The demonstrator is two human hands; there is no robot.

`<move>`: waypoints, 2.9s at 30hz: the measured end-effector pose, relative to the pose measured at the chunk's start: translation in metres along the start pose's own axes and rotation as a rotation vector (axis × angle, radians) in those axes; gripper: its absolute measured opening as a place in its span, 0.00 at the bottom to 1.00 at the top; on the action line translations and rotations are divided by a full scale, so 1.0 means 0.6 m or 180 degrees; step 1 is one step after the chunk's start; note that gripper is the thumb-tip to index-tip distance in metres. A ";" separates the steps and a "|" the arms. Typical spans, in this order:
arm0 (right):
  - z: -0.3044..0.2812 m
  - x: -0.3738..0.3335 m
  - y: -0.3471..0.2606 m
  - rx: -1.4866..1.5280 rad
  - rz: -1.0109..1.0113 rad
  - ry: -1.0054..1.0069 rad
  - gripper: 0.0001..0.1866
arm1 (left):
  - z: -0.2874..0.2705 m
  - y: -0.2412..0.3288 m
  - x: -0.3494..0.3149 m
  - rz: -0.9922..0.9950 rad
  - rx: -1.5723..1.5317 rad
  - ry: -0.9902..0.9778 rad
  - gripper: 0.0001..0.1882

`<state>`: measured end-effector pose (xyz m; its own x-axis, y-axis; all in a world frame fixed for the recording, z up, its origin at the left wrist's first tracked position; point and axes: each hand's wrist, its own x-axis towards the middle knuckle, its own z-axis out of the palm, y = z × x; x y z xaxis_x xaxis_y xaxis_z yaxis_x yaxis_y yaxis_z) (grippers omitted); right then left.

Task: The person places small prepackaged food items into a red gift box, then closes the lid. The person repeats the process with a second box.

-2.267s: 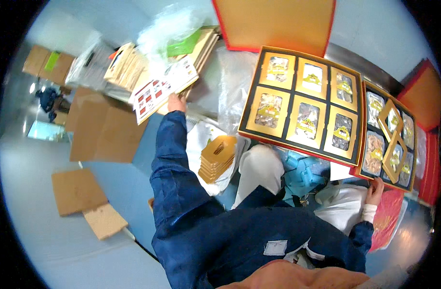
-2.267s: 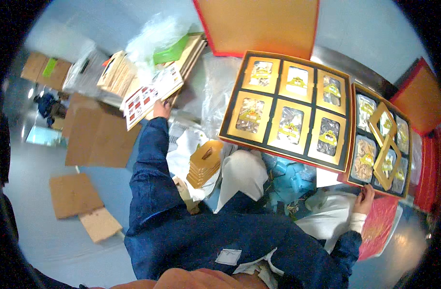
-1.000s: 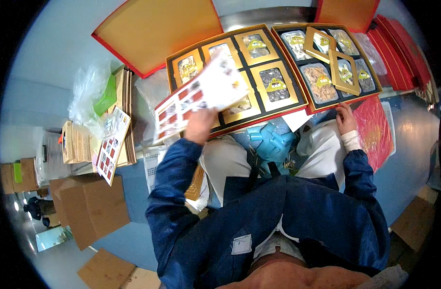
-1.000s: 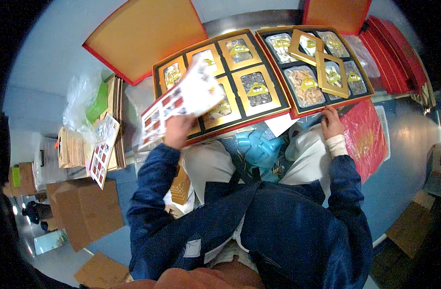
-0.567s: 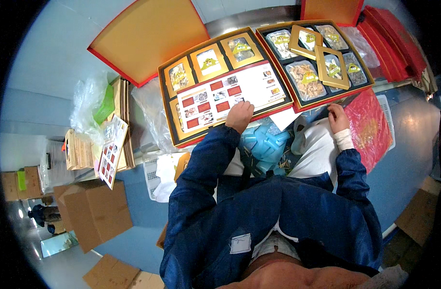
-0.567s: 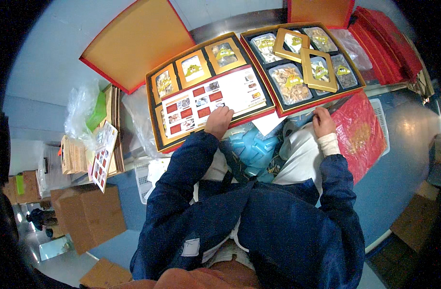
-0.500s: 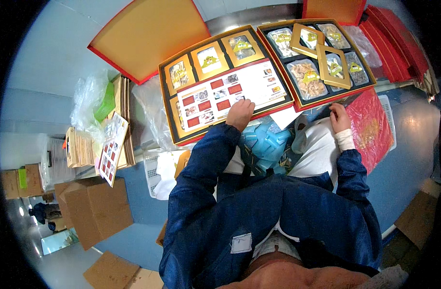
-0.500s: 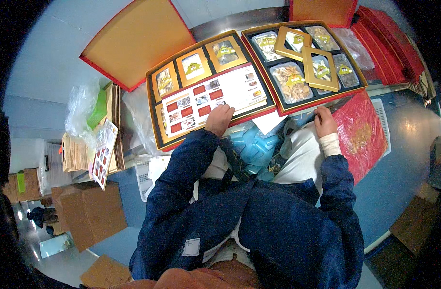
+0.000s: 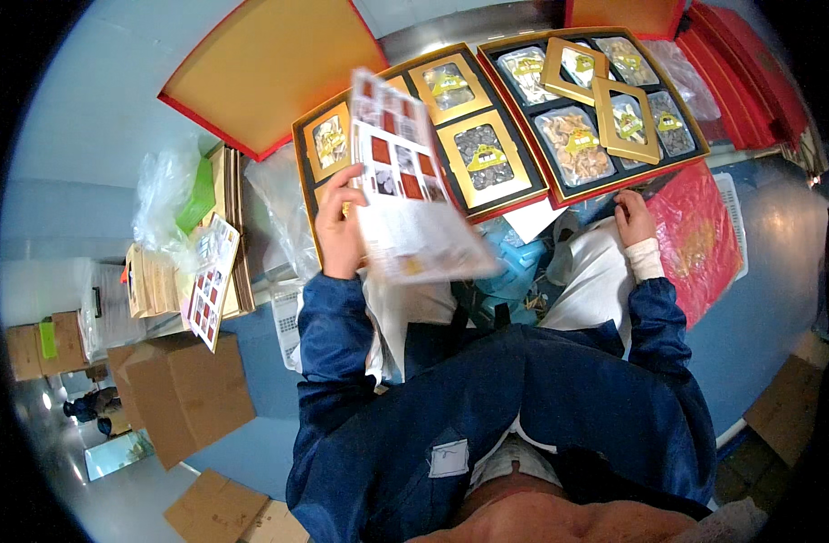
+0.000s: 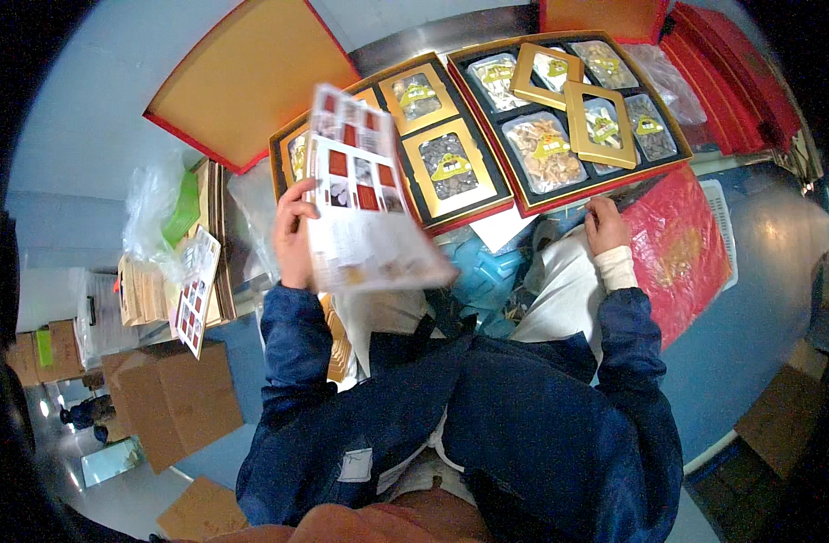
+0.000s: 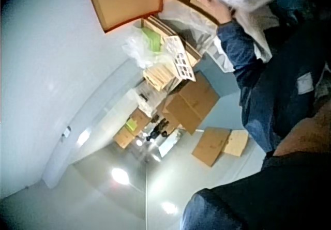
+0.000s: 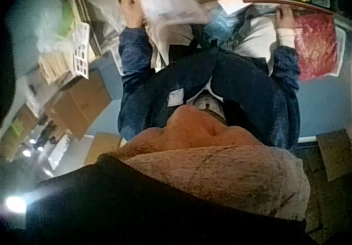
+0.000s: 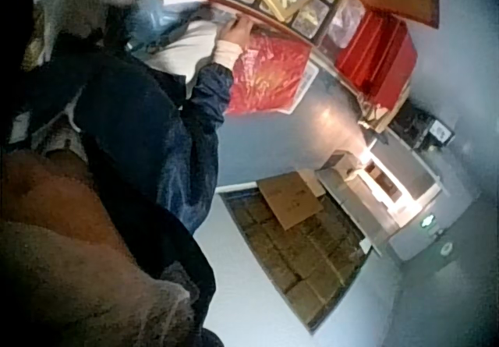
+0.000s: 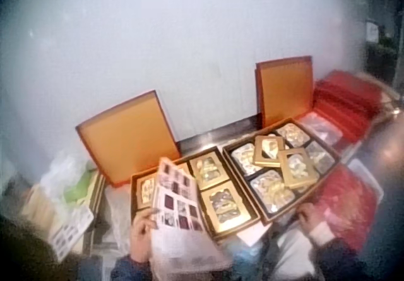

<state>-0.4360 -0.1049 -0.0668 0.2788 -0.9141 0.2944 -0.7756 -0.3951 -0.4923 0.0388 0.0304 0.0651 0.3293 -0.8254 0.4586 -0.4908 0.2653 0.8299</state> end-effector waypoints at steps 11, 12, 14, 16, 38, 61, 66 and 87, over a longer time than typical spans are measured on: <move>0.008 0.016 -0.022 0.0029 -0.0009 -0.0220 0.09 | -0.187 -0.350 -0.091 -0.2469 -0.1698 -0.0146 0.18; 0.005 0.011 -0.023 0.0002 0.0051 -0.0256 0.09 | -0.173 -0.323 -0.114 -0.2042 -0.1623 0.0204 0.26; 0.006 0.005 -0.005 -0.0008 -0.0048 -0.0142 0.08 | -0.154 -0.184 -0.090 -0.3233 -0.2788 0.0458 0.25; 0.010 0.014 -0.012 0.0076 -0.0065 -0.0248 0.08 | -0.176 -0.174 -0.115 -0.3338 -0.2124 0.0418 0.20; 0.005 0.042 -0.070 0.0091 -0.0048 -0.0426 0.07 | -0.272 -0.193 0.209 -0.0161 0.3670 -0.0151 0.28; 0.006 0.066 -0.091 0.0141 0.0205 -0.0310 0.05 | -0.168 -0.082 0.676 0.0883 0.5367 -0.0736 0.21; 0.001 0.061 -0.089 0.0256 0.0044 -0.0232 0.05 | -0.126 0.000 0.478 0.0735 0.3425 -0.1667 0.15; -0.004 0.013 -0.065 0.1037 0.0121 0.0022 0.09 | 0.160 0.017 -0.071 0.0894 0.2135 -0.1267 0.25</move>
<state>-0.4051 -0.0962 -0.0435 0.2483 -0.9286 0.2759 -0.5630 -0.3701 -0.7390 -0.0575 0.0207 0.0237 -0.1255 -0.9209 0.3690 -0.9307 0.2381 0.2776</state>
